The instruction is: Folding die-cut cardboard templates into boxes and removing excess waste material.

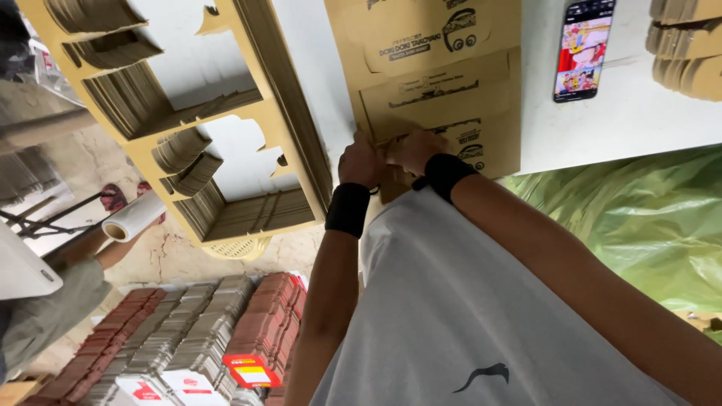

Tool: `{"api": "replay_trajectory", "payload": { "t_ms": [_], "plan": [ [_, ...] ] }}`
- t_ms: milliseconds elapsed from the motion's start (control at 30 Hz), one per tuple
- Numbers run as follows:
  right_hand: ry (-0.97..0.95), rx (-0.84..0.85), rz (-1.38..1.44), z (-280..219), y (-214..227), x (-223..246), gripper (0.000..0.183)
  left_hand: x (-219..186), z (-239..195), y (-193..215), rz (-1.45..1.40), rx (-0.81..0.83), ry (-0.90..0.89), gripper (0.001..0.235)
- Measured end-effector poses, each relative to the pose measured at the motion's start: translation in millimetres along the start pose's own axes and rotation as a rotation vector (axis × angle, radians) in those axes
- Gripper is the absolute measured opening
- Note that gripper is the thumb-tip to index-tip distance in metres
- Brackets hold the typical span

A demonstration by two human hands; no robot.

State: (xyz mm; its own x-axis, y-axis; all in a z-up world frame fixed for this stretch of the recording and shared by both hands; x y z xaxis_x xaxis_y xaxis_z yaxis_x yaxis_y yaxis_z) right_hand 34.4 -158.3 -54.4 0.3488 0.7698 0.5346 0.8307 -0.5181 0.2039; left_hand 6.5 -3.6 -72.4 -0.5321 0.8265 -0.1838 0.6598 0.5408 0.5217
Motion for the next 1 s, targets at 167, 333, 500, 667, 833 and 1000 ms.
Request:
{"api": "replay_trajectory", "payload": {
  "t_ms": [167, 333, 500, 667, 833, 1000],
  "plan": [
    [0.029, -0.017, 0.057, 39.0, -31.8, -41.2, 0.049, -16.3, -12.0, 8.1, 0.044, -0.006, 0.035, 0.027],
    [-0.035, 0.002, -0.022, 49.2, -34.1, -51.3, 0.046, -24.1, -10.0, 13.2, -0.002, 0.004, 0.088, 0.023],
    [-0.063, -0.031, 0.114, 61.7, -44.5, -75.3, 0.046, -18.0, -12.4, 25.2, -0.122, 0.081, 0.112, 0.033],
    [-0.026, 0.008, 0.067, 20.1, -2.8, -10.4, 0.062, -8.3, 4.3, 33.9, -0.281, 0.191, 0.056, 0.044],
    [-0.033, 0.009, -0.082, 17.7, 8.9, 6.4, 0.062, -16.1, 10.6, 27.8, -0.152, 0.107, 0.092, 0.04],
    [-0.04, -0.014, -0.189, 14.6, 10.7, 8.0, 0.045, -11.3, 6.7, 7.3, 0.013, 0.006, 0.248, 0.034]
  ]
}}
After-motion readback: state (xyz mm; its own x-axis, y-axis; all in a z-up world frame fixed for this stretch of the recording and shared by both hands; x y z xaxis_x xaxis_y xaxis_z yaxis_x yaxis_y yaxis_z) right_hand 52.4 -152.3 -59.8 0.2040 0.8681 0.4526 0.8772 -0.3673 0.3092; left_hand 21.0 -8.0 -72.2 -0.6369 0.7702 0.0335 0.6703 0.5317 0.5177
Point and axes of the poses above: each hand's wrist, its own z-axis towards the middle knuckle, its own y-axis out of the back of the hand, x = y × z, the point moved 7 cm from there along z, towards the middle knuckle, and after that the axes turned 5 degrees about y, right-handed, at the moved point
